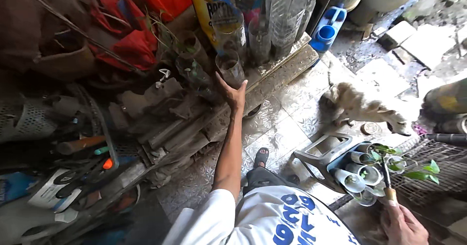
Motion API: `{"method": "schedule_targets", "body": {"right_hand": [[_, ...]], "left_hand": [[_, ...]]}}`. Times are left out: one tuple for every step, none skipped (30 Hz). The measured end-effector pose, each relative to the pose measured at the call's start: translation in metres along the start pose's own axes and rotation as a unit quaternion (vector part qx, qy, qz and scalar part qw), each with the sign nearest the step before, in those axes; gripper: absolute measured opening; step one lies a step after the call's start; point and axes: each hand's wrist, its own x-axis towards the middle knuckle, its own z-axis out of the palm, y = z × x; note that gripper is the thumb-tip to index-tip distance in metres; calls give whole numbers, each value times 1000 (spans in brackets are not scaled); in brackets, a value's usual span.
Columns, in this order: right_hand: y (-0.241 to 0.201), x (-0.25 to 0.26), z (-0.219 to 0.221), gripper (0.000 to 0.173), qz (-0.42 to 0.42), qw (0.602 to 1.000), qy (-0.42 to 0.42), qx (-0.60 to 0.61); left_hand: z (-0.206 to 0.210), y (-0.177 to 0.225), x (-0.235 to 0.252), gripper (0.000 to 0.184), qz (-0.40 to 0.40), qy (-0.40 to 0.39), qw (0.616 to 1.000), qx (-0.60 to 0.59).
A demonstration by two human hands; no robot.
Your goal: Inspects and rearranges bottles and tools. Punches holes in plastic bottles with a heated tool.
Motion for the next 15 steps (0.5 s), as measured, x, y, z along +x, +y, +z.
{"method": "schedule_targets", "body": {"right_hand": [[-1,-1,0,28,1,1000,0,-2],[-3,-2,-1,28,2,1000,1,-3],[-4,-3,-1,28,3,1000,4,-4],[-5,-4,-2,29,7,1000,8,-4],[-6,-6,-2,29,14,1000,12,-3],[-6,-8,-2,29,19,1000,14,-3],[-5,-10,-2,29,24,1000,17,-3],[-2,-11,-1,29,26,999,21,-2],[0,-13,-1,28,25,999,24,0],[2,-14,0,27,25,999,27,3],[3,-15,2,26,25,999,29,4],[5,-16,3,26,24,999,28,7],[6,-16,4,26,23,999,28,9],[6,-16,6,27,19,999,28,7],[7,-17,7,27,17,999,30,4]], "left_hand": [[8,-9,8,127,-28,-7,999,-15],[14,-18,16,131,-43,-11,999,-20],[18,-25,24,132,-46,-16,999,-16],[19,-30,30,131,-46,-27,998,-16],[19,-35,35,128,-40,-36,998,-15],[18,-37,37,126,-33,-47,998,-22],[17,-37,39,124,-28,-56,998,-31],[15,-37,40,122,-23,-64,997,-38],[14,-37,41,124,-19,-75,996,-37],[13,-38,42,126,-16,-83,996,-30],[13,-39,44,129,-12,-90,996,-24],[13,-41,45,130,-10,-96,995,-18],[15,-43,47,128,-1,-96,995,-17],[16,-45,48,124,10,-93,995,-18],[17,-45,49,118,18,-89,996,-18]]}}
